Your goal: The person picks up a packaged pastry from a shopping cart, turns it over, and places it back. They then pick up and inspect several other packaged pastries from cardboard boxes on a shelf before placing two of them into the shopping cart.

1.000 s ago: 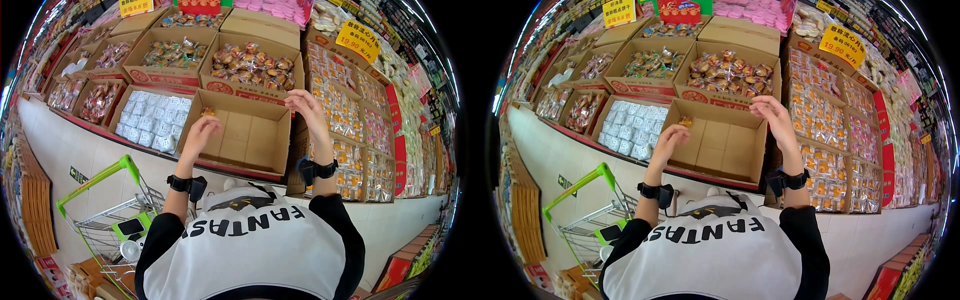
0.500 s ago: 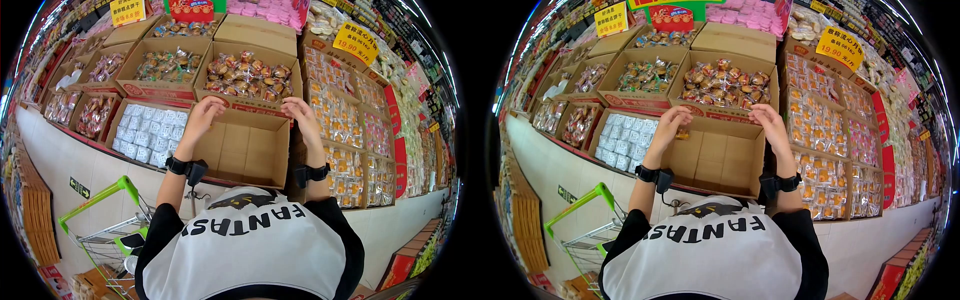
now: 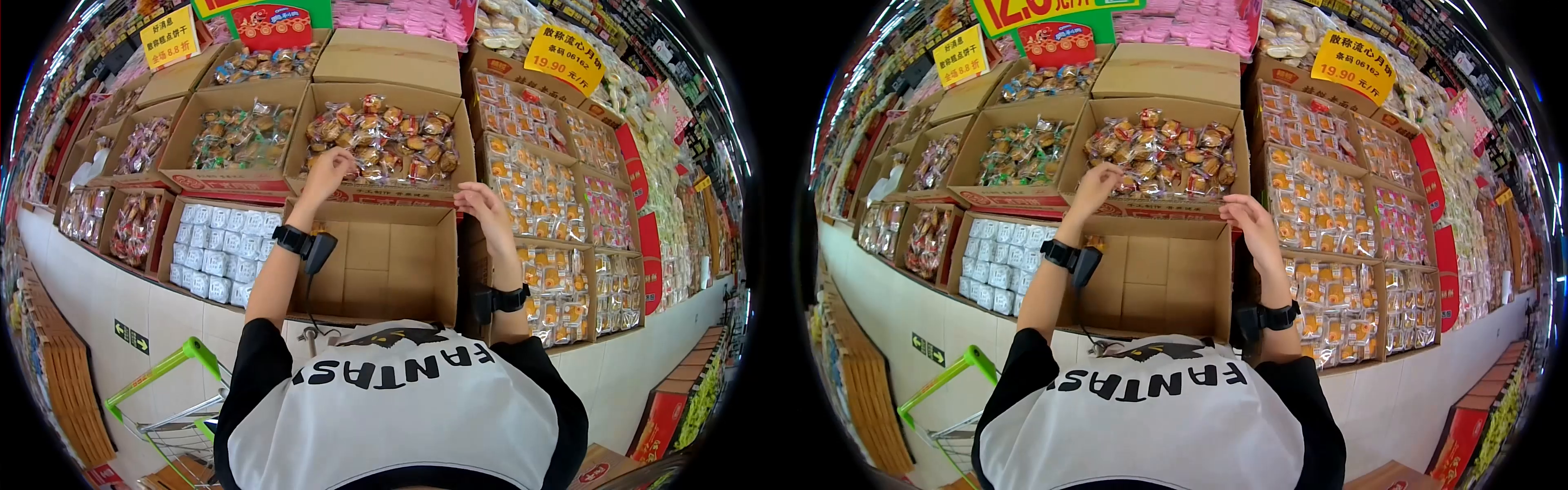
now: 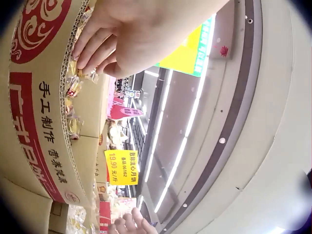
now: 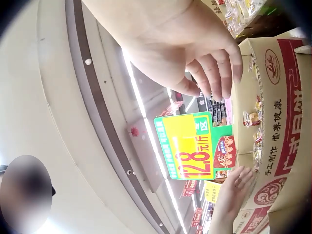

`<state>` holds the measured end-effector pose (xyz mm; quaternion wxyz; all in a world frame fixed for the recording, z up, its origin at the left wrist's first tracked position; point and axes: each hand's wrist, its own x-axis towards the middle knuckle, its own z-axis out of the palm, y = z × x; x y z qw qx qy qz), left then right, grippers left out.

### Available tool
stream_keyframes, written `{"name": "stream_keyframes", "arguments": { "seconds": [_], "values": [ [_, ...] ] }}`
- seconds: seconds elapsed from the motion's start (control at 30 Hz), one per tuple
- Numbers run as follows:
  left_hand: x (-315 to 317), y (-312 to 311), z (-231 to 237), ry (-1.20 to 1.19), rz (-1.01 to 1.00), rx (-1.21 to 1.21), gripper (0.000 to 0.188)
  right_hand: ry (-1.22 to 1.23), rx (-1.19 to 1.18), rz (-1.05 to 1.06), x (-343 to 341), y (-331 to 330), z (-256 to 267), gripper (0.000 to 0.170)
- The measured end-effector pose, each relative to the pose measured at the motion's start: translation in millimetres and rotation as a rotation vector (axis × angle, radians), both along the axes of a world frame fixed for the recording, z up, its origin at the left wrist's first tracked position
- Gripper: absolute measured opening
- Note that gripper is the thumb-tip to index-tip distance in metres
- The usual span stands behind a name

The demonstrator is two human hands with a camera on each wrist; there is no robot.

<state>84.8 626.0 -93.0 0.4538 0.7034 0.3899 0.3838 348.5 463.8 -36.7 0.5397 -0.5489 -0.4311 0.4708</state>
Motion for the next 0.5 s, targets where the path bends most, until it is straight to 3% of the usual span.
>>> {"name": "stream_keyframes", "arguments": {
  "seconds": [0.27, 0.33, 0.5],
  "values": [
    [13, 57, -26, 0.362, 0.032, 0.118, 0.016, 0.057, -0.003, 0.028, -5, 9, -13, 0.020],
    [18, 57, -14, 0.533, 0.063, -0.098, 0.022, 0.062, 0.004, 0.037, -7, 11, -13, 0.020],
    [19, 87, -51, 0.715, -0.003, -0.187, 0.027, 0.068, -0.039, 0.035, -9, 11, -11, 0.021]
  ]
}}
